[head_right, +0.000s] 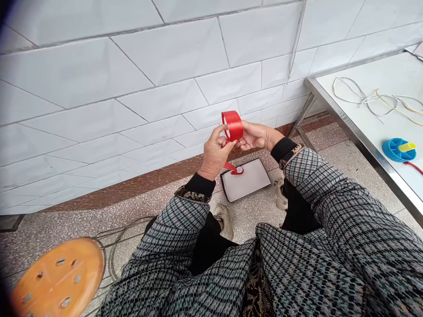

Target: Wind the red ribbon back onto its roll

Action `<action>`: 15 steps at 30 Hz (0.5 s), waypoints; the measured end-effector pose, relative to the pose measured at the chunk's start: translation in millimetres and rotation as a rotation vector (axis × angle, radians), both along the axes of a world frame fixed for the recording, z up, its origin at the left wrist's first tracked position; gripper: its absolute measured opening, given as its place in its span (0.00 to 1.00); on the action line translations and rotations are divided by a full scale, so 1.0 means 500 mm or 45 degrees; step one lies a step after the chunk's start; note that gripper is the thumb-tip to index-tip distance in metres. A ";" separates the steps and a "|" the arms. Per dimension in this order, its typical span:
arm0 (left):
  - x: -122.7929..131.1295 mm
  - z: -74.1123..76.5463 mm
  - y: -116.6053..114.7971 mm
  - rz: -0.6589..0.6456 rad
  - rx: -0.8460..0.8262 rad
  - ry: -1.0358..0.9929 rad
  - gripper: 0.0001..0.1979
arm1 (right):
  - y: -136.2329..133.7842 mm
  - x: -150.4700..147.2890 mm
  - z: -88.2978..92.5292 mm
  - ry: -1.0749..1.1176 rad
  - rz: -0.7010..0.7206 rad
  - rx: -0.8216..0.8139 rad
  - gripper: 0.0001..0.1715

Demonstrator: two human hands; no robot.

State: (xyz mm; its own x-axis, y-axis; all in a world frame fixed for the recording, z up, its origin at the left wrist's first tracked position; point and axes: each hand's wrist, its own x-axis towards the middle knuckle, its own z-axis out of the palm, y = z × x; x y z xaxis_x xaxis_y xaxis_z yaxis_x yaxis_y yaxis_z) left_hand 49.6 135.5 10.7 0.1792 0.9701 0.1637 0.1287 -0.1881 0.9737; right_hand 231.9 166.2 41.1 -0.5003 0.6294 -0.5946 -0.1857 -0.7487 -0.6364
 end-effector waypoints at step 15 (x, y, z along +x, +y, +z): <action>-0.003 0.017 -0.001 -0.034 -0.003 0.014 0.20 | 0.011 0.010 -0.019 -0.003 0.010 -0.001 0.13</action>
State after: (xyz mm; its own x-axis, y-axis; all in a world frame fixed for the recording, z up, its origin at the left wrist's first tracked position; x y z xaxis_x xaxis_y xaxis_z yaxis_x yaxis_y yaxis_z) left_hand 48.1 134.7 19.1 0.2068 0.9653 0.1593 0.1346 -0.1893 0.9726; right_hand 236.9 171.5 31.7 -0.5037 0.6251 -0.5963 -0.1781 -0.7505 -0.6364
